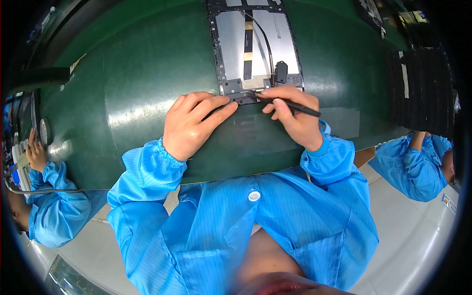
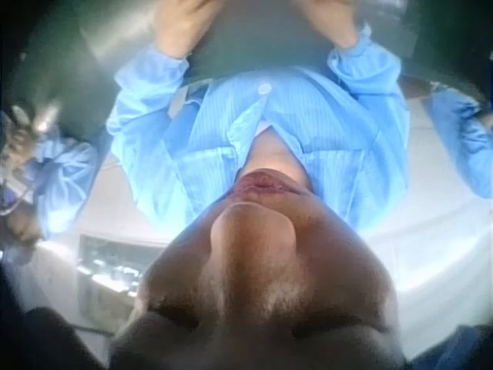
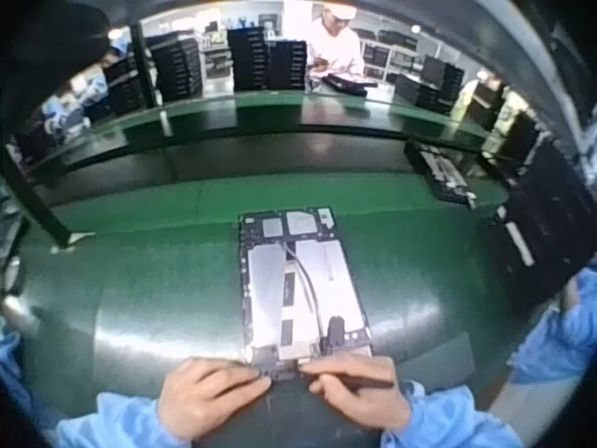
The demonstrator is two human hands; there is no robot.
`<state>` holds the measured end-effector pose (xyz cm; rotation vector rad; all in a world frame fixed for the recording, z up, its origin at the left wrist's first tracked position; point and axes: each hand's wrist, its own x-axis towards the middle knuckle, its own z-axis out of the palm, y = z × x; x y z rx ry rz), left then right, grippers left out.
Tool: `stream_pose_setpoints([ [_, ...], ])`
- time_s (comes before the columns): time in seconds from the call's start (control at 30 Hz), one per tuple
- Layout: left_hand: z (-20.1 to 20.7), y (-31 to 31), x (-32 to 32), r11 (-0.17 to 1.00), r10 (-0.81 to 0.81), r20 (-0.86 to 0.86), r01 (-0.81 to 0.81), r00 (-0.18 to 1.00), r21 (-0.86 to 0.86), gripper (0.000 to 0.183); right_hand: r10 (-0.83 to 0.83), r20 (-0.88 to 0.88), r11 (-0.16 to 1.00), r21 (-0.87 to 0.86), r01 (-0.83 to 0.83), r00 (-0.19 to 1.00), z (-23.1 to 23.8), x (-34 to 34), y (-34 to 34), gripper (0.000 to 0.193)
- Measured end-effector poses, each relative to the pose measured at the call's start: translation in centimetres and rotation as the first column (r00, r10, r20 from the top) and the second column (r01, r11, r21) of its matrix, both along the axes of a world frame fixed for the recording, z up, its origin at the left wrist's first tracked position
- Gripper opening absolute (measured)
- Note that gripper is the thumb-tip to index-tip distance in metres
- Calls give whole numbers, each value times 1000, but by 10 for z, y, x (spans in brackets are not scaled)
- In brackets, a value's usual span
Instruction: The person assembles internal components and ribbon cables onto a screen assembly using precision tweezers.
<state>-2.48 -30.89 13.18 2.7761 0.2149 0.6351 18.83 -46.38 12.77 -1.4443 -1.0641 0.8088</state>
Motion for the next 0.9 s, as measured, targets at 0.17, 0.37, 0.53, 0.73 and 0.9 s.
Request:
stream_pose_setpoints([
  [0.17, -1, 3, -1, 1000, 3, 15, -3, 1000, -7, 42, 131, 122, 989, 50, -138, 984, 1, -8, 9, 23],
  [0.37, -5, 5, -5, 1000, 2, 21, -2, 1000, -9, 41, 187, 259, 976, 61, -209, 948, 1, -11, 11, 22],
  [0.53, -7, 3, -6, 1000, 6, 30, -5, 1000, -9, 41, 238, 149, 971, -45, -233, 960, 1, -9, 9, 23],
  [0.73, -9, 0, -14, 987, -149, 140, 155, 979, -32, 36, 97, -230, 980, -150, -133, 968, 11, -3, -8, 24],
  [0.9, -26, -14, -26, 917, -400, 66, 399, 914, 24, 35, 259, -15, 949, -181, -258, 966, 2, -12, -13, 18],
])
